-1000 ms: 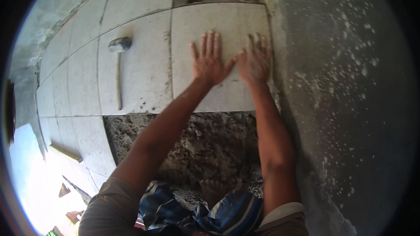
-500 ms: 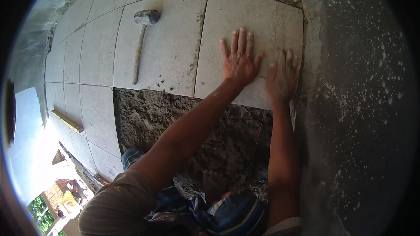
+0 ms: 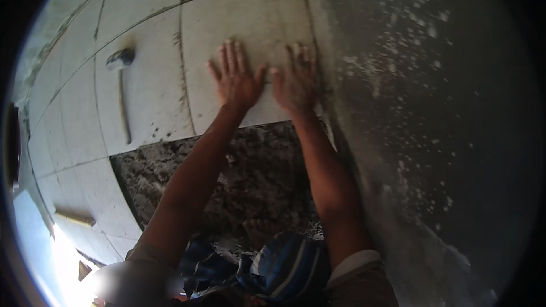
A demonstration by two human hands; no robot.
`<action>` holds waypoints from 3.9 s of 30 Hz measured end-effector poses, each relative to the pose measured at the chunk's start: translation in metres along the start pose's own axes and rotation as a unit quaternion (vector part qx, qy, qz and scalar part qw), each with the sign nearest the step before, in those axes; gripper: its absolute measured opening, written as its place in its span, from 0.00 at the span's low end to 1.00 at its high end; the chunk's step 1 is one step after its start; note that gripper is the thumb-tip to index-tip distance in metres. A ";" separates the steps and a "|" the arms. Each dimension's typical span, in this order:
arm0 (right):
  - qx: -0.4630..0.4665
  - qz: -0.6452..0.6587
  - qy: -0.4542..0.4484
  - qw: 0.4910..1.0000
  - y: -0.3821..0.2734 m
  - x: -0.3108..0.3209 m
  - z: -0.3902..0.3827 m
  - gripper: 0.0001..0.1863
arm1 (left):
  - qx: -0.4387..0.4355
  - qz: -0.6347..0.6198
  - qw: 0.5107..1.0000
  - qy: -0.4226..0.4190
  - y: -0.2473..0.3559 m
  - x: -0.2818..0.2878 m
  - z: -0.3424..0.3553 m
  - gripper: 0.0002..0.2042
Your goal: Apply mortar and lay floor tiles to complete a tiled floor surface.
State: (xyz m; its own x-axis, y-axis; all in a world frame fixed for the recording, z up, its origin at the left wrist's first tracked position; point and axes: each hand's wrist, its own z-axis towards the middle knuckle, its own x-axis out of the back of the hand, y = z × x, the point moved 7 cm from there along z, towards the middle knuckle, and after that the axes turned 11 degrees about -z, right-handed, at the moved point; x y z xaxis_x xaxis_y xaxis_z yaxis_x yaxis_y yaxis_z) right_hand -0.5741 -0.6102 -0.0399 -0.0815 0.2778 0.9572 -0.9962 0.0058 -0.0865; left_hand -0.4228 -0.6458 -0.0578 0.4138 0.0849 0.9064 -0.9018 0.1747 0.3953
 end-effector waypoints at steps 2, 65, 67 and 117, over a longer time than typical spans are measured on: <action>-0.019 -0.007 -0.005 1.000 0.001 0.004 -0.001 0.37 | -0.024 0.021 0.999 0.012 0.005 0.004 0.000 0.44; -0.005 0.024 -0.004 1.000 -0.006 -0.014 0.093 0.53 | -0.206 0.009 0.966 -0.159 0.013 -0.001 0.043 0.56; -0.007 -0.029 -0.072 0.997 -0.006 -0.023 0.091 0.53 | -0.219 -0.015 0.965 -0.143 0.015 0.003 0.043 0.57; 0.014 0.073 -0.031 0.997 -0.003 -0.017 0.068 0.53 | -0.190 -0.012 0.977 -0.099 0.020 0.002 0.027 0.57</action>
State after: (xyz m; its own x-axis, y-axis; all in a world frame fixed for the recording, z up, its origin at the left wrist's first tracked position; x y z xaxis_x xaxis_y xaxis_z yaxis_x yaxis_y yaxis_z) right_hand -0.5721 -0.6802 -0.0377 -0.2259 0.2129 0.9506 -0.9741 -0.0564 -0.2188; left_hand -0.4429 -0.6687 -0.0440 0.3672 -0.1091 0.9237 -0.7657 0.5284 0.3668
